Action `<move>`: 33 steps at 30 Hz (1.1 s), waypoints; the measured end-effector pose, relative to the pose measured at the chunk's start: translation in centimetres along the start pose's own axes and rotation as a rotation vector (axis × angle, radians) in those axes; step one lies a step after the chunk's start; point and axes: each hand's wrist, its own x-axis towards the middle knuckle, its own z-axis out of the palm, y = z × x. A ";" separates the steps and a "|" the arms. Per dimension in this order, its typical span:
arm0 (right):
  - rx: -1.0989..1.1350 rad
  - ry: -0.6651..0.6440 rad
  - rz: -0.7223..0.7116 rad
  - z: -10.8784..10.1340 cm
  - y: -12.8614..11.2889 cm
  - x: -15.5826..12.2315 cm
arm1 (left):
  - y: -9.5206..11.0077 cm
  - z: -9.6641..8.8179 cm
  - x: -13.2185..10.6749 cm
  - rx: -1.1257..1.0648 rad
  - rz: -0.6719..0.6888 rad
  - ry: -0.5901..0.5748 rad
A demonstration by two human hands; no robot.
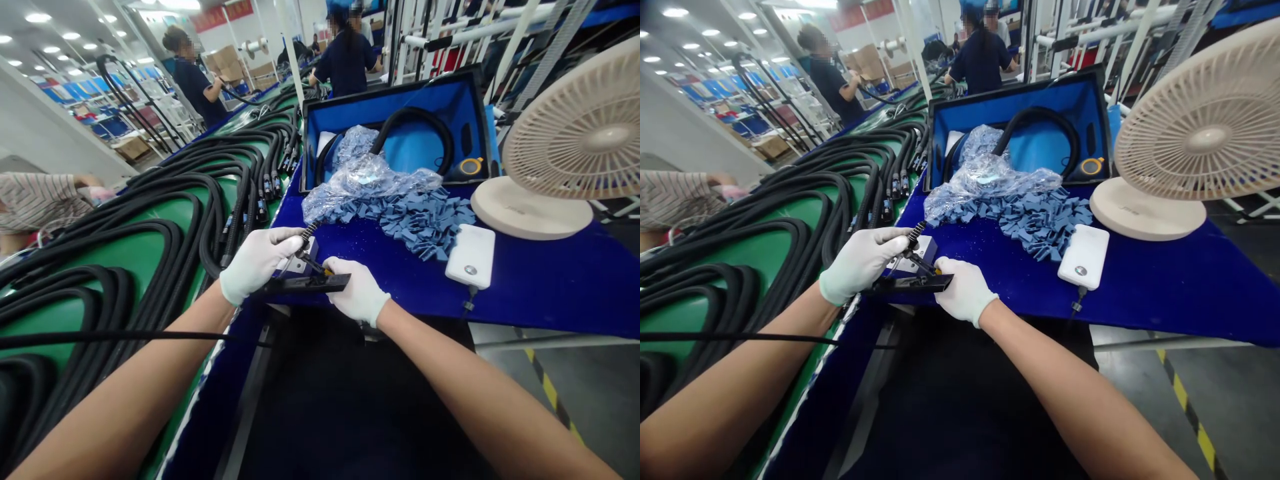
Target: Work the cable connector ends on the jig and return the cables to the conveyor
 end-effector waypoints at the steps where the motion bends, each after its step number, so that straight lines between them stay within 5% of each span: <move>1: -0.021 0.022 -0.018 0.2 0.2 0.0 | 0.0 0.1 0.0 0.004 0.001 0.015; 8: -0.153 -0.080 -0.127 -2.5 0.2 -0.2 | 1.7 0.5 -0.2 0.056 0.005 0.084; 12: -0.317 0.039 -0.079 -5.1 0.3 -0.8 | 2.4 0.5 -0.4 0.010 0.044 0.102; 15: 0.044 0.018 -0.050 -5.1 -0.4 -1.8 | 2.7 0.5 -0.9 -0.093 0.033 0.043; 18: 0.661 -0.090 0.166 -3.8 -1.8 -2.7 | 2.9 0.6 -1.7 -0.074 0.064 -0.037; 21: 1.033 -0.033 0.295 -2.5 -2.7 -2.8 | 2.9 0.8 -2.3 0.044 0.153 -0.195; 24: 1.110 0.040 0.297 -2.1 -2.8 -2.6 | 2.6 1.1 -2.5 0.106 0.168 -0.280; 27: 1.124 -0.026 0.294 -2.0 -2.5 -2.4 | 2.0 1.5 -2.5 0.157 0.202 -0.289; 33: 1.028 -0.137 0.268 -2.2 -2.2 -2.4 | -0.5 2.4 -2.7 0.152 0.483 -0.278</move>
